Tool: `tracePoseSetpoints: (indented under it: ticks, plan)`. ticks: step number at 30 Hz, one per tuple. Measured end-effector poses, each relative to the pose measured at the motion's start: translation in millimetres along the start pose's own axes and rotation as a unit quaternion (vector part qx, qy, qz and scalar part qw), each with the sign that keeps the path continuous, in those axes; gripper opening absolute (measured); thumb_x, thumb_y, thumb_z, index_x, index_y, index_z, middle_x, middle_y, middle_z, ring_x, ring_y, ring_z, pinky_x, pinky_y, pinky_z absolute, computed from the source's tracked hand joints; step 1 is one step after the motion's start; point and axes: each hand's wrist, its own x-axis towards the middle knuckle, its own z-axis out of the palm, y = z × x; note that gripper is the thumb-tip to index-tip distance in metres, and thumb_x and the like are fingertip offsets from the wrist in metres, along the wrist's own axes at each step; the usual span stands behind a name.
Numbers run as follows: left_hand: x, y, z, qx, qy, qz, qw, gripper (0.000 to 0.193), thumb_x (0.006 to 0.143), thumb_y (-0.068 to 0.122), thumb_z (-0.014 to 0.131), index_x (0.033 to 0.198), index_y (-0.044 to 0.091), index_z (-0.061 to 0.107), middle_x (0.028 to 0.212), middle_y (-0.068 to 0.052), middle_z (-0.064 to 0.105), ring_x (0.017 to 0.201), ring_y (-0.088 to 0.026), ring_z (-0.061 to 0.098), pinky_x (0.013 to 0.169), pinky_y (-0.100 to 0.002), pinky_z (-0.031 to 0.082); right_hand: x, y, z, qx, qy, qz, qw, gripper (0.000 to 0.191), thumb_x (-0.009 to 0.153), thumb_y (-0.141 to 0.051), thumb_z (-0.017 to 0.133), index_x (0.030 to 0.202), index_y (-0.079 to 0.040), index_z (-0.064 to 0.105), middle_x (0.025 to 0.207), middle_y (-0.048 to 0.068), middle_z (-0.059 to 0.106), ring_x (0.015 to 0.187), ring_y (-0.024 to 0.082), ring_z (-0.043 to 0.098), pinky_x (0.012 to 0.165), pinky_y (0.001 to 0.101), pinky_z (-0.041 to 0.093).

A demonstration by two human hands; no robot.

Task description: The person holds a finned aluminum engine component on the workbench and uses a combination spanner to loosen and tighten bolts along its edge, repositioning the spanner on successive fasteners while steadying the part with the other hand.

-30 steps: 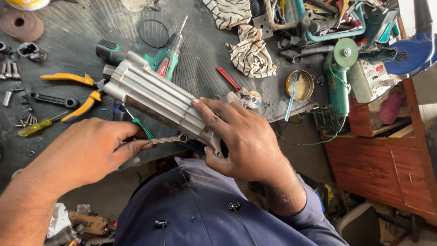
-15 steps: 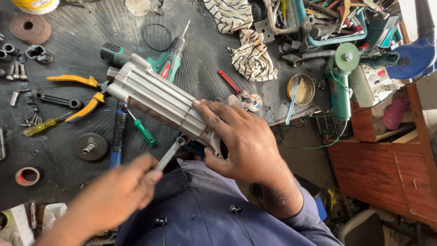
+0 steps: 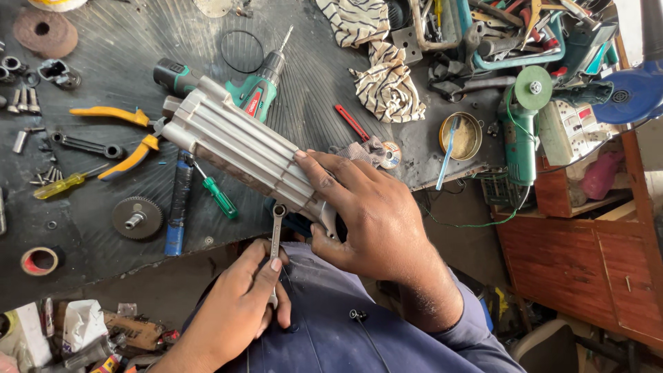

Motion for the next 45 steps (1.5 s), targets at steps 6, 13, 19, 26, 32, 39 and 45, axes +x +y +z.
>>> tracePoseSetpoints:
  ticks: [6,13,19,26,32,39,45]
  plan:
    - [4.0,2.0,1.3,-0.113,-0.028,-0.073,0.99,0.029,0.103,0.035,0.045,0.112,0.009,0.053,0.061,-0.02,0.073,0.03,-0.018,0.049,0.031,-0.028,0.032,-1.5,-0.2,-0.4,0.002,-0.012,0.008,1.0,0.089,0.065,-0.024,0.078,0.149,-0.008,0.052,0.136,0.009,0.064,0.099,0.029,0.066,0.084,0.0408,0.054]
    - [13.8,-1.3,-3.0,-0.087,-0.039,-0.057,0.994,0.033,0.104,0.036,0.042,0.11,0.007,0.056,0.057,-0.018,0.07,0.031,-0.017,0.05,0.032,-0.028,0.034,0.4,1.5,-0.5,0.003,0.002,0.004,1.0,0.086,0.069,-0.024,0.077,0.15,-0.008,0.051,0.136,0.009,0.063,0.1,0.03,0.066,0.084,0.0408,0.054]
    - [22.7,-4.1,-44.9,0.116,-0.026,-0.041,0.992,0.042,0.104,0.041,0.043,0.094,0.007,0.066,0.049,-0.016,0.062,0.034,-0.018,0.047,0.038,-0.033,0.037,3.1,2.5,-1.3,0.01,-0.001,0.001,1.0,0.083,0.071,-0.021,0.075,0.149,-0.008,0.052,0.134,0.01,0.064,0.098,0.031,0.066,0.082,0.0413,0.055]
    - [29.1,91.1,-79.9,0.688,0.043,0.021,0.724,0.057,0.098,0.061,0.051,0.084,0.014,0.08,0.077,-0.009,0.076,0.077,-0.028,0.073,0.071,-0.041,0.058,1.6,-1.1,-0.3,0.004,0.002,-0.011,1.0,0.082,0.07,-0.021,0.074,0.148,-0.006,0.052,0.135,0.012,0.063,0.098,0.031,0.065,0.081,0.0417,0.054]
    - [15.1,135.2,-68.8,0.776,0.032,0.022,0.63,0.048,0.097,0.058,0.051,0.089,0.018,0.076,0.082,-0.007,0.075,0.086,-0.03,0.074,0.078,-0.043,0.059,4.2,5.6,-3.2,0.006,0.003,0.001,1.0,0.083,0.069,-0.022,0.074,0.148,-0.008,0.053,0.133,0.009,0.065,0.098,0.032,0.065,0.082,0.0415,0.054]
    - [26.6,90.3,-93.4,0.558,0.002,-0.011,0.83,0.041,0.099,0.046,0.059,0.09,0.012,0.08,0.072,-0.01,0.077,0.07,-0.029,0.073,0.069,-0.041,0.055,-2.8,0.6,-1.9,0.011,-0.011,0.011,1.0,0.083,0.069,-0.022,0.074,0.149,-0.009,0.052,0.136,0.009,0.064,0.096,0.029,0.065,0.081,0.0404,0.054]
    - [46.5,70.4,-118.4,0.442,-0.08,0.013,0.893,0.052,0.098,0.048,0.059,0.076,0.007,0.081,0.074,-0.004,0.067,0.069,-0.017,0.063,0.067,-0.033,0.053,-3.7,-5.8,0.7,-0.008,0.002,0.001,1.0,0.083,0.071,-0.022,0.074,0.151,-0.01,0.051,0.137,0.009,0.063,0.097,0.028,0.066,0.081,0.0397,0.055]
